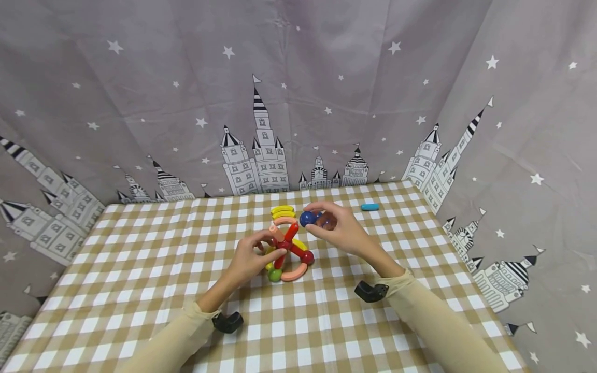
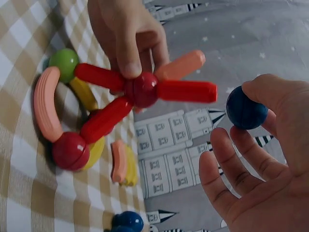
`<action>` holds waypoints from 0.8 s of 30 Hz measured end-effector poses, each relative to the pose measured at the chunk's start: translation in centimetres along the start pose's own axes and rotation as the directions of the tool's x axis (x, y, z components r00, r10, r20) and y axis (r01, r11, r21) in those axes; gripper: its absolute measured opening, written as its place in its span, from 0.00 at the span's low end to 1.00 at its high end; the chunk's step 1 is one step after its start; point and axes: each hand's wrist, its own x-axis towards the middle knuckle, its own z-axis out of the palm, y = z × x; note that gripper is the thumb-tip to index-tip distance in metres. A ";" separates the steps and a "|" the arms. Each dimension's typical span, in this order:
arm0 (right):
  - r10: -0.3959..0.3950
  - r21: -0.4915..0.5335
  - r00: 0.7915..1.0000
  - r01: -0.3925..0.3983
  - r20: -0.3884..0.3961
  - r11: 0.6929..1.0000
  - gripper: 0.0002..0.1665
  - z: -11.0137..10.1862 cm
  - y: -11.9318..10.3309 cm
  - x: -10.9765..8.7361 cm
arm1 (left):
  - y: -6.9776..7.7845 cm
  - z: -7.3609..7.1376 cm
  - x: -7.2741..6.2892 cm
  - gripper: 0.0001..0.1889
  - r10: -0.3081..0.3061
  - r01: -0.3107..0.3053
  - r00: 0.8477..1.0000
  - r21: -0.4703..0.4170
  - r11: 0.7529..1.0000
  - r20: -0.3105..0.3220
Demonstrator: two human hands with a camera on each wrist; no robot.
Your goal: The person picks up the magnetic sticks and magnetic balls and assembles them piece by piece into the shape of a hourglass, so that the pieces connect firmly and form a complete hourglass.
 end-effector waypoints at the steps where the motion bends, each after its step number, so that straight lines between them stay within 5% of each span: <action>1: -0.006 0.007 1.000 0.006 0.003 1.000 0.22 0.1 -0.1 0.0 | 0.0 0.0 0.0 0.15 0.001 -0.001 1.000 0.002 1.000 0.000; 24: -0.012 0.031 1.000 0.012 -0.019 0.999 0.22 2.1 -0.1 0.5 | -0.1 0.0 0.0 0.16 0.006 -0.006 1.000 -0.005 1.000 0.004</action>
